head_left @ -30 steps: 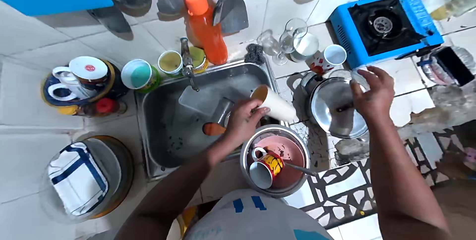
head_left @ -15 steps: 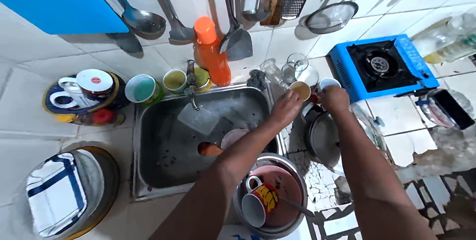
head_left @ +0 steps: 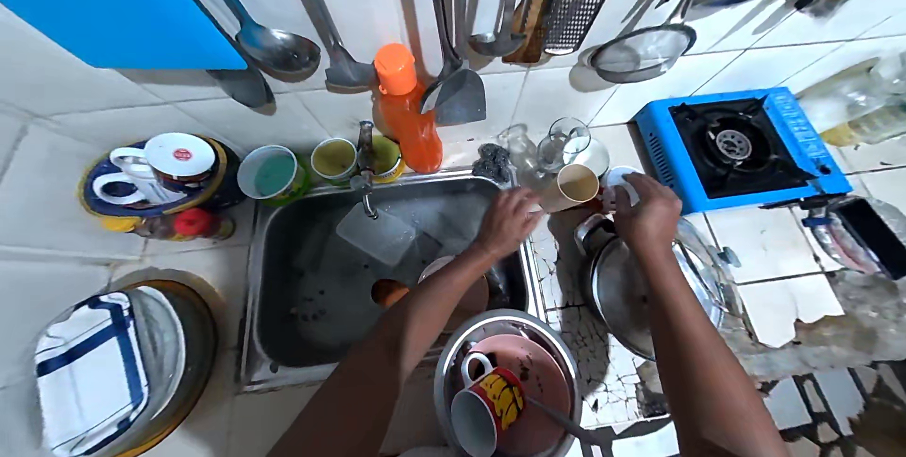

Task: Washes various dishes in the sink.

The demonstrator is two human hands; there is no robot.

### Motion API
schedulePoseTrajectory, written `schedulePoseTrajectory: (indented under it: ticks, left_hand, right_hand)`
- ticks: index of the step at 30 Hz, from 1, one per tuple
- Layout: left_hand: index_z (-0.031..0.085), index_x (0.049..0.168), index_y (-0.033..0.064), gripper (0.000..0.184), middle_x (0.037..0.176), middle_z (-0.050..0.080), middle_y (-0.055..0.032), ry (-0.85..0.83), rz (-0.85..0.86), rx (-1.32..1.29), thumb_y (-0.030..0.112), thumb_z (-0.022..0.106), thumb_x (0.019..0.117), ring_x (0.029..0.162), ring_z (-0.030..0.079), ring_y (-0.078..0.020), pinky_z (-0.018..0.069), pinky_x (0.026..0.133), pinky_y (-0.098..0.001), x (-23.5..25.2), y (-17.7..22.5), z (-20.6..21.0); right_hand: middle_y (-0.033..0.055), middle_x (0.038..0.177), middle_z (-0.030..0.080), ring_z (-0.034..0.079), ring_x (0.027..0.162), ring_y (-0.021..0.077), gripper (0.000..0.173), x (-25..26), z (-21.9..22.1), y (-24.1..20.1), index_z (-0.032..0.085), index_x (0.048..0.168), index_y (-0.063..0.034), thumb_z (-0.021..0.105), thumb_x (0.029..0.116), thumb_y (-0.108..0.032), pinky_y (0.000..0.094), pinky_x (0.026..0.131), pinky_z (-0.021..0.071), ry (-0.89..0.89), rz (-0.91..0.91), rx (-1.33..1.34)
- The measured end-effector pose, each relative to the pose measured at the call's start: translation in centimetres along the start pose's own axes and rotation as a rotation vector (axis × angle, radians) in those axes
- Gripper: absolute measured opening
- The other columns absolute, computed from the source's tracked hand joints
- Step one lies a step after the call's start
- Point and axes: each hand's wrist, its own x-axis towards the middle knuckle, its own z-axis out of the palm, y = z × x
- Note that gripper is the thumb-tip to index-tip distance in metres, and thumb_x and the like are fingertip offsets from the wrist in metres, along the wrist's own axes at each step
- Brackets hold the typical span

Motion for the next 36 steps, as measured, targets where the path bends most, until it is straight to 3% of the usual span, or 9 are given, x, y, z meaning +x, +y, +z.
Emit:
schedulePoseTrajectory:
  ticks: [2,4,6,8,12,17,23,31,36]
  left_hand:
    - [0.065,0.130,0.0057,0.035,0.139,0.059,-0.0207,-0.044,-0.251,0.073,0.027,0.061,0.1022,0.130,0.055,-0.0399,0.0466,0.107,-0.0530,0.8,-3.0,-0.6]
    - [0.049,0.152,0.0177,0.057,0.165,0.031,-0.0201,-0.205,-0.443,0.144,0.027,0.066,0.0985,0.151,0.027,-0.0464,0.0329,0.117,-0.0618,2.9,-5.6,-0.9]
    - [0.035,0.161,0.0297,0.072,0.170,0.015,-0.0221,-0.389,-0.463,0.211,0.033,0.068,0.0971,0.155,0.009,-0.0508,0.0204,0.119,-0.0700,4.6,-7.8,-0.4]
    - [0.038,0.159,0.0312,0.070,0.164,0.028,-0.0265,-0.487,-0.407,0.226,0.029,0.069,0.0971,0.152,0.019,-0.0516,0.0228,0.118,-0.0702,5.4,-8.9,0.0]
    - [0.059,0.141,0.0127,0.043,0.139,0.054,-0.0284,-0.474,-0.352,0.169,0.011,0.065,0.0987,0.131,0.052,-0.0468,0.0461,0.108,-0.0591,6.4,-9.1,-0.1]
    - [0.061,0.137,0.0054,0.036,0.133,0.058,-0.0284,-0.396,-0.295,0.268,0.004,0.054,0.1017,0.127,0.056,-0.0469,0.0490,0.104,-0.0561,6.9,-9.2,-1.8]
    - [0.050,0.150,0.0100,0.053,0.151,0.046,-0.0250,-0.400,-0.287,0.333,0.000,0.056,0.0985,0.138,0.046,-0.0461,0.0431,0.111,-0.0561,6.3,-9.2,-4.6]
    - [0.072,0.123,0.0080,0.032,0.127,0.066,-0.0165,-0.534,-0.215,-0.080,0.029,0.058,0.1040,0.122,0.061,-0.0335,0.0494,0.105,-0.0519,-12.0,1.0,-12.9]
    - [0.074,0.122,0.0110,0.028,0.123,0.070,-0.0120,-0.480,-0.155,-0.306,0.022,0.059,0.1010,0.114,0.065,-0.0283,0.0537,0.098,-0.0450,-20.5,5.8,-16.9]
  right_hand:
    - [0.0227,0.139,0.062,0.057,0.130,0.0424,0.034,-1.0,-0.7,-1.8,0.066,0.131,0.0004,0.056,0.1028,-0.017,0.0620,0.108,0.0433,0.083,-0.071,0.083]
    - [0.0219,0.140,0.061,0.059,0.130,0.0388,0.036,-2.3,-1.1,-4.5,0.063,0.134,0.0011,0.057,0.1022,-0.014,0.0562,0.107,0.0482,0.091,-0.157,0.172]
    - [0.0228,0.136,0.064,0.063,0.124,0.0386,0.035,-3.9,-0.6,-7.2,0.066,0.130,0.0030,0.058,0.0996,-0.011,0.0552,0.104,0.0509,0.076,-0.273,0.252]
    - [0.0174,0.133,0.067,0.062,0.127,0.0342,0.031,-5.7,0.2,-9.1,0.072,0.124,-0.0022,0.058,0.1004,-0.016,0.0528,0.107,0.0494,0.017,-0.357,0.300]
    - [0.0082,0.123,0.074,0.065,0.126,0.0272,0.028,-9.4,1.4,-10.1,0.078,0.115,-0.0090,0.056,0.1034,-0.023,0.0471,0.108,0.0503,-0.029,-0.405,0.388]
    - [0.0120,0.117,0.076,0.070,0.116,0.0246,0.029,-13.7,-0.3,-9.0,0.077,0.113,-0.0033,0.055,0.1035,-0.019,0.0402,0.103,0.0539,-0.045,-0.360,0.443]
    - [0.0127,0.119,0.075,0.072,0.112,0.0237,0.029,-20.3,-2.6,-7.1,0.076,0.116,-0.0037,0.055,0.1038,-0.019,0.0385,0.100,0.0557,-0.118,-0.224,0.343]
    - [0.0138,0.116,0.072,0.068,0.109,0.0224,0.023,-28.9,-4.6,-10.4,0.073,0.114,-0.0087,0.056,0.1017,-0.018,0.0326,0.096,0.0553,-0.076,-0.139,0.328]
    - [0.0156,0.126,0.071,0.069,0.115,0.0318,0.038,-29.8,-4.9,-13.4,0.069,0.127,-0.0027,0.047,0.0981,-0.014,0.0467,0.097,0.0571,-0.468,-0.099,0.198]
